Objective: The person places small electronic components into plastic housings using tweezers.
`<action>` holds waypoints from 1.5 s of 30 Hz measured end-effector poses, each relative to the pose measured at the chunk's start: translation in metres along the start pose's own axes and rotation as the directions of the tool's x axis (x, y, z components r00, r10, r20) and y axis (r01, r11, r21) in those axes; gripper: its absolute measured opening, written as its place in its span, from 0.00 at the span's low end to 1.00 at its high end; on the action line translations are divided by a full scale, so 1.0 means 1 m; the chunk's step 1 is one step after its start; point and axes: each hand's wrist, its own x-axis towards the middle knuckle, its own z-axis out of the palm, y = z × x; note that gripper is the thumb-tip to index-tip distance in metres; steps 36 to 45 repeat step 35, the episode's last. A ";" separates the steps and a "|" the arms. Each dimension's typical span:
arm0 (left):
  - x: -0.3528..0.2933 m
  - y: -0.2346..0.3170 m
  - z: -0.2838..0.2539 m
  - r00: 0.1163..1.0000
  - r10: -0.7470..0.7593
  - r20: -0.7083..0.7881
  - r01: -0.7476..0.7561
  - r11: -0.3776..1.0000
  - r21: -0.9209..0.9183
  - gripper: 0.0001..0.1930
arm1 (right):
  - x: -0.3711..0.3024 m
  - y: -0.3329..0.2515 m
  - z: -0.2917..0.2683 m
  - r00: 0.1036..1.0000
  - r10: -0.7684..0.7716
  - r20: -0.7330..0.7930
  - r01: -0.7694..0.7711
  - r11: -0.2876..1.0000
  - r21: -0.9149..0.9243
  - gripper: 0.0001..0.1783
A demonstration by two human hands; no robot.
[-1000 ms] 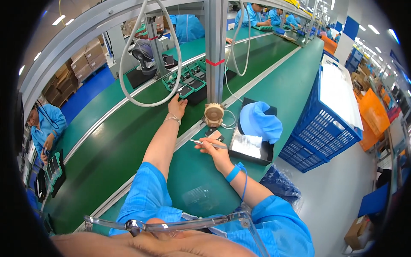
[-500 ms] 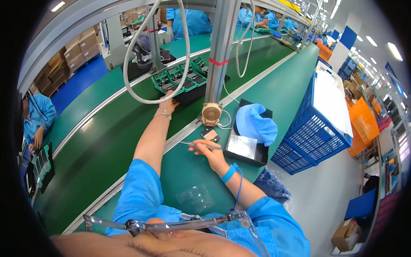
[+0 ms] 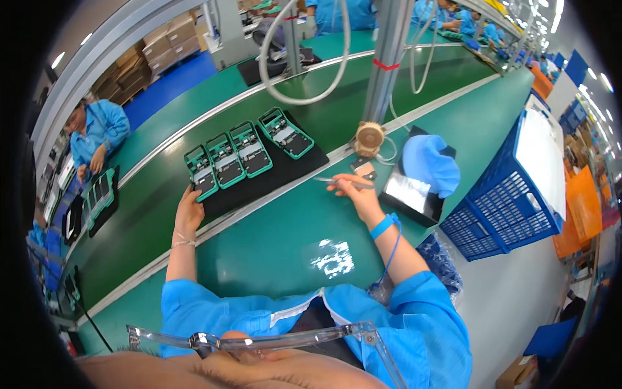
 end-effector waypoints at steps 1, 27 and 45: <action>-0.021 0.007 -0.019 0.997 0.028 0.065 -0.026 0.999 -0.032 0.32 | 0.001 0.001 0.000 1.000 -0.008 0.003 0.009 1.000 -0.022 0.14; -0.217 -0.026 -0.100 0.764 0.644 0.039 -0.188 0.166 0.968 0.26 | -0.100 0.000 0.167 0.951 0.152 0.271 -0.207 0.961 0.185 0.14; -0.220 0.000 -0.077 0.853 0.521 -0.039 0.244 -0.332 0.911 0.28 | -0.083 -0.034 0.082 0.949 0.105 0.299 -0.070 0.990 -0.125 0.13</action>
